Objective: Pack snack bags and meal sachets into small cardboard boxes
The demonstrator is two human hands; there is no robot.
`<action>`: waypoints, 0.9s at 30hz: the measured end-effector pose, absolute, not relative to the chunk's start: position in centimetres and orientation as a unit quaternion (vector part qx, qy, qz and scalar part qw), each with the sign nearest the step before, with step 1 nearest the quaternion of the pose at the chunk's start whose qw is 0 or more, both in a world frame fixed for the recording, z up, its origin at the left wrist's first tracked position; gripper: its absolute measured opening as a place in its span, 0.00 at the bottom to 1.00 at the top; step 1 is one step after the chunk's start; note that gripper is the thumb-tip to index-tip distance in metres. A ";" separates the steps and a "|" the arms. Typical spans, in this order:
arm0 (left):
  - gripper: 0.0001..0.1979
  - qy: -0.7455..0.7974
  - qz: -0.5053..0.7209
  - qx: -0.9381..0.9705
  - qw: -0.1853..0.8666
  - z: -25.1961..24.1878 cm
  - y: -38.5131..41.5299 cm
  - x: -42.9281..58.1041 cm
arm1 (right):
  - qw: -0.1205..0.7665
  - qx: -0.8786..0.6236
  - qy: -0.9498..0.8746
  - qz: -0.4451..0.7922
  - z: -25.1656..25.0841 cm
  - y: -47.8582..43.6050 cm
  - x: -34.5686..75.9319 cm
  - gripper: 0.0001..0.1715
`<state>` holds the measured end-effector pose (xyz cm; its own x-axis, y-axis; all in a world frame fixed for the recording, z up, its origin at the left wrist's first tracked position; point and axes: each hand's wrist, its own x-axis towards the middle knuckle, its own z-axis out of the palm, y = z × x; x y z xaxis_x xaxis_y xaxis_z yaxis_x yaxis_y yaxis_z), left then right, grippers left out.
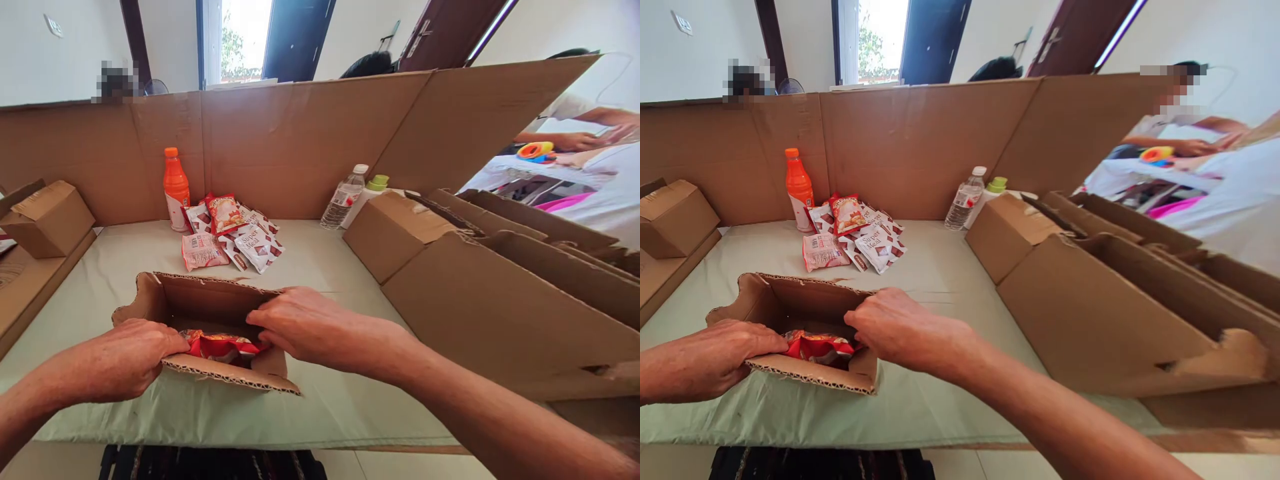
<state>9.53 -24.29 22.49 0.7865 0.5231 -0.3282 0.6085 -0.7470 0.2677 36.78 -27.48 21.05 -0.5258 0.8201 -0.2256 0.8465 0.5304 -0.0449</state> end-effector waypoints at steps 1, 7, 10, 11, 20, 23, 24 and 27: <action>0.18 0.308 -0.125 0.923 0.195 22.3 -24.3 9.5 | 0.101 0.482 0.867 -0.073 21.2 -27.3 36.3 0.10; 0.25 0.326 -0.125 0.915 0.204 21.9 -24.8 9.3 | 0.123 0.491 0.857 -0.102 22.1 -27.8 34.4 0.16; 0.26 0.325 -0.125 0.916 0.199 21.8 -25.0 9.2 | 0.088 0.466 0.870 -0.137 22.2 -28.8 34.3 0.19; 0.25 0.326 -0.127 0.916 0.197 21.7 -25.0 9.1 | 0.077 0.462 0.873 -0.140 22.1 -28.9 34.2 0.20; 0.33 0.305 -0.055 0.935 0.172 18.7 -25.1 7.8 | 0.070 0.320 0.908 -0.263 19.1 -24.5 32.8 0.20; 0.35 0.266 -0.053 0.945 0.185 18.8 -25.2 8.0 | 0.057 0.315 0.911 -0.258 18.4 -24.2 32.7 0.20; 0.35 0.262 -0.054 0.944 0.192 19.0 -25.3 8.1 | 0.055 0.316 0.911 -0.260 18.3 -24.4 32.7 0.21; 0.32 0.272 -0.066 0.934 0.222 19.7 -25.4 8.8 | 0.029 0.318 0.909 -0.266 19.2 -26.0 33.1 0.22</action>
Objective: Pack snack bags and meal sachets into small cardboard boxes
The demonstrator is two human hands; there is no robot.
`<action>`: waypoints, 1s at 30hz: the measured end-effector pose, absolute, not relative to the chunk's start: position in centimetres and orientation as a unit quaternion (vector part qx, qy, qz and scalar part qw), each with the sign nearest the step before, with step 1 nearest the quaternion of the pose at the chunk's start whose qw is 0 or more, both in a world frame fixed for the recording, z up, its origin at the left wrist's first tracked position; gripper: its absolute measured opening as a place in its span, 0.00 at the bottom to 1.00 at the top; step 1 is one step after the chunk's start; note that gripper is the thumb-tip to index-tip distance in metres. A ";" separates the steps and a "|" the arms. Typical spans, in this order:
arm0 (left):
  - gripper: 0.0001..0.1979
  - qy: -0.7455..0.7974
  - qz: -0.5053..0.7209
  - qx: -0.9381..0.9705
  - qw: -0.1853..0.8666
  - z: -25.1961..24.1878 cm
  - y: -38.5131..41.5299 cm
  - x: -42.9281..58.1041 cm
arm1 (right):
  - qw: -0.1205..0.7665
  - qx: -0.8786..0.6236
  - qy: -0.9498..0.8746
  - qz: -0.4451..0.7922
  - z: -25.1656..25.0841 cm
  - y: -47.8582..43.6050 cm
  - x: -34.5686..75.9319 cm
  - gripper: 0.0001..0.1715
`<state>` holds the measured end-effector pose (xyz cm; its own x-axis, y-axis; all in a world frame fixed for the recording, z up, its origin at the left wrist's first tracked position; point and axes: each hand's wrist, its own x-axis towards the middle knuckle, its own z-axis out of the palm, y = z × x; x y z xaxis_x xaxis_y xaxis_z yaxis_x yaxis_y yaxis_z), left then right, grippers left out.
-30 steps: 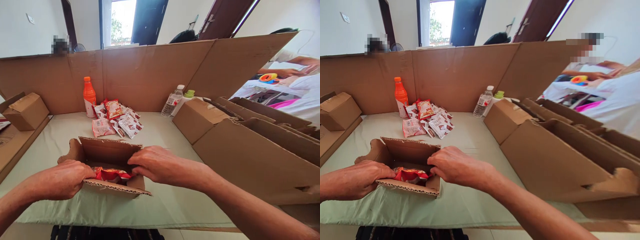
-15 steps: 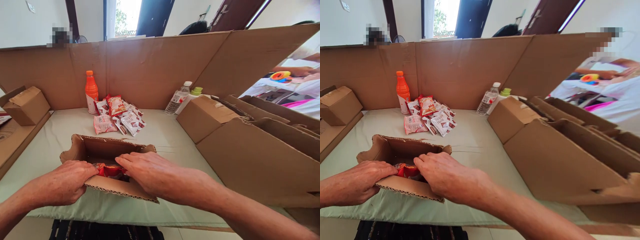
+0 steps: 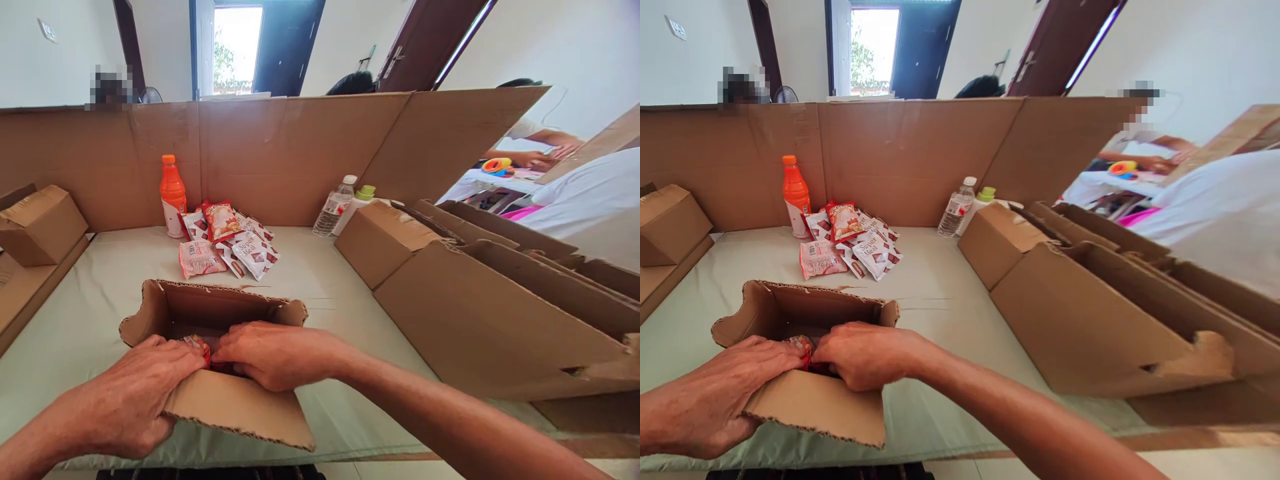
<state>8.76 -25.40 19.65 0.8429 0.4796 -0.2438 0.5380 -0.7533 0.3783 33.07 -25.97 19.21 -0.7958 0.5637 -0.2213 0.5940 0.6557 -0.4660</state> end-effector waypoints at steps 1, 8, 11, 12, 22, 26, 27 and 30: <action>0.31 0.276 -0.069 0.930 0.232 19.8 -25.4 8.9 | 0.007 0.318 0.908 -0.271 19.8 -26.8 33.5 0.22; 0.39 0.283 -0.071 0.917 0.270 20.5 -25.5 9.2 | -0.356 0.478 0.775 -0.208 22.6 -29.0 40.6 0.18; 0.42 0.293 -0.079 0.915 0.266 20.8 -25.4 9.2 | -0.389 0.602 0.685 -0.133 19.2 -23.5 42.6 0.21; 0.43 0.296 -0.082 0.914 0.266 20.8 -25.4 9.2 | -0.332 0.641 0.680 -0.126 17.5 -21.2 42.8 0.21; 0.53 0.332 -0.130 0.899 0.256 17.9 -24.6 7.2 | -0.132 0.768 0.625 -0.046 5.1 -10.5 39.6 0.27; 0.54 0.303 -0.115 0.915 0.242 17.6 -24.3 7.0 | -0.125 0.770 0.624 -0.035 4.9 -11.0 41.7 0.27; 0.54 0.299 -0.120 0.915 0.242 17.7 -24.2 7.0 | -0.125 0.769 0.626 -0.034 5.1 -11.4 42.5 0.28; 0.53 0.301 -0.137 0.909 0.252 18.0 -24.0 7.1 | -0.133 0.759 0.637 -0.030 5.3 -14.0 44.9 0.31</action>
<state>7.13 -23.99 17.99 0.7810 0.4792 -0.4006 0.6169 -0.6918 0.3753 44.90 -13.97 5.34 0.1864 0.9746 0.1244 0.9585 -0.1526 -0.2408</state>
